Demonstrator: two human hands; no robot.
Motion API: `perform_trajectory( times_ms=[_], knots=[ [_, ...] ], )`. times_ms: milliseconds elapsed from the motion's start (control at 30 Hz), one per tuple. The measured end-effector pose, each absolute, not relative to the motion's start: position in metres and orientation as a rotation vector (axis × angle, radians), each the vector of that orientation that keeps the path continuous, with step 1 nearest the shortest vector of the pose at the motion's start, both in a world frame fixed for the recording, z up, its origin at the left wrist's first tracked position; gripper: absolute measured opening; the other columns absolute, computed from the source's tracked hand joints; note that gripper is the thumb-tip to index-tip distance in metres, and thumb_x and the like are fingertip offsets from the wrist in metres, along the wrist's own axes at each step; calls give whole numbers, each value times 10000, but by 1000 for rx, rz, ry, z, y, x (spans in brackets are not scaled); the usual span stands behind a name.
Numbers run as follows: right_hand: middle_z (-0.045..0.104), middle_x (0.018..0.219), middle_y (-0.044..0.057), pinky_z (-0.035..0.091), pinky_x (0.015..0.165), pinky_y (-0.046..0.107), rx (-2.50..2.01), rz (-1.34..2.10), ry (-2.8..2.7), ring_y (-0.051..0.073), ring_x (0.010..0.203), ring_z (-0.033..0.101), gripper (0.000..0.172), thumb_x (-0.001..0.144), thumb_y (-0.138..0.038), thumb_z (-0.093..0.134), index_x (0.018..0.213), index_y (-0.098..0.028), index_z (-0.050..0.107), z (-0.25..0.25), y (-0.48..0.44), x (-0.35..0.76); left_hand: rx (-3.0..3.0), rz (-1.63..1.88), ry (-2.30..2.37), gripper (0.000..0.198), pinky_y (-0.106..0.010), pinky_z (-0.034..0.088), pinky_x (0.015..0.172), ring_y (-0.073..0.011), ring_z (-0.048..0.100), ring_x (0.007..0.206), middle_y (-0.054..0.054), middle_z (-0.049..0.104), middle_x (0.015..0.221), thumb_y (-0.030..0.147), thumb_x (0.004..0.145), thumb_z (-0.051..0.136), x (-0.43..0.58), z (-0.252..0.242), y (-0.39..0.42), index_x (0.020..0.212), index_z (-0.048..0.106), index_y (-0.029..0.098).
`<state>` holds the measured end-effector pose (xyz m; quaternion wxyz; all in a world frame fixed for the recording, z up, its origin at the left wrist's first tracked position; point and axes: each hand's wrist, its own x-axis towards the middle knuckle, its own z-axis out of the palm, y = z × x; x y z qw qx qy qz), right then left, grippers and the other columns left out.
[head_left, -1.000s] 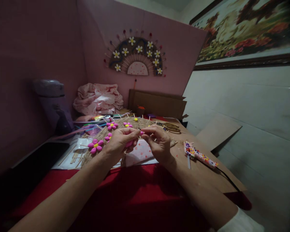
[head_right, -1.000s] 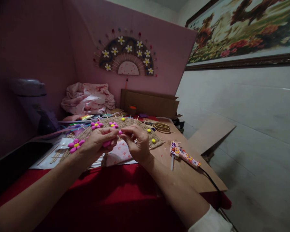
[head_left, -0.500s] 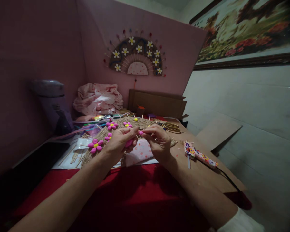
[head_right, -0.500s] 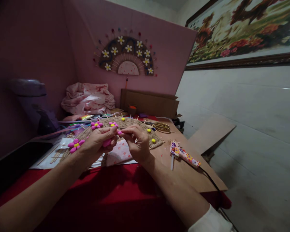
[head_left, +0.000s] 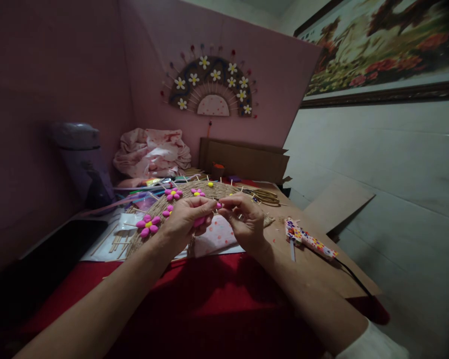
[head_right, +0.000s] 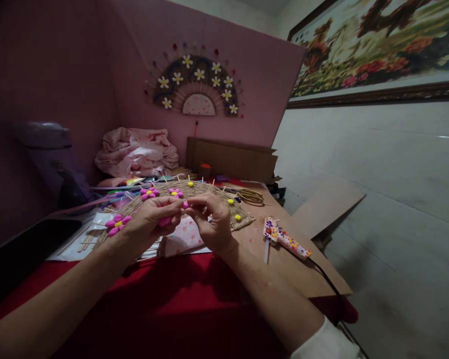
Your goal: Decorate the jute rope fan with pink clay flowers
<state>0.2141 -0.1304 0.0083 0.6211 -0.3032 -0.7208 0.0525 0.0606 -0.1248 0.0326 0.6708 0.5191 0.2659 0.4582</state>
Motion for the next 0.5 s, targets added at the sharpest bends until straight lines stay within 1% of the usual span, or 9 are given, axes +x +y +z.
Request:
perform_trajectory(
  times_ms=[67, 133, 200, 300, 400, 500],
  knots=[
    [598, 788, 14, 434, 547, 241, -699, 128, -1653, 128, 704, 542, 72, 806, -234, 639, 872, -205, 630, 9, -130, 214, 1166, 1037, 587, 296, -169, 172, 367, -25, 316, 369, 39, 467, 454, 340, 655, 742, 60, 33, -125, 587, 540, 135],
    [592, 766, 10, 427, 547, 240, -702, 119, -1657, 127, 699, 539, 27, 817, -226, 625, 832, -205, 632, 9, -130, 214, 1175, 1026, 577, 290, -170, 165, 363, -22, 308, 365, 42, 463, 451, 330, 668, 733, 59, 32, -124, 581, 537, 135],
    [591, 759, 11, 427, 559, 245, -707, 119, -1665, 129, 700, 540, 34, 825, -224, 613, 806, -205, 633, 9, -129, 214, 1182, 1015, 570, 278, -169, 161, 359, -21, 309, 362, 46, 462, 453, 325, 677, 727, 59, 31, -124, 588, 545, 134],
    [596, 786, 18, 438, 573, 252, -731, 150, -1648, 136, 712, 552, 73, 832, -248, 605, 887, -205, 629, 8, -129, 215, 1175, 1033, 591, 259, -170, 169, 355, -24, 317, 359, 49, 468, 453, 323, 674, 729, 57, 34, -122, 606, 566, 135],
    [598, 815, 26, 441, 582, 256, -750, 157, -1623, 137, 721, 554, 107, 839, -251, 594, 930, -202, 619, 7, -128, 215, 1169, 1172, 674, 225, -170, 207, 368, -29, 339, 376, 50, 490, 469, 312, 644, 751, 50, 40, -118, 664, 615, 134],
    [604, 834, 30, 432, 594, 256, -761, 152, -1640, 134, 738, 552, 67, 843, -221, 584, 887, -197, 629, 6, -126, 214, 1249, 1406, 850, 219, -179, 232, 377, -38, 345, 389, 50, 511, 482, 308, 641, 748, 39, 47, -111, 756, 671, 139]
  ],
)
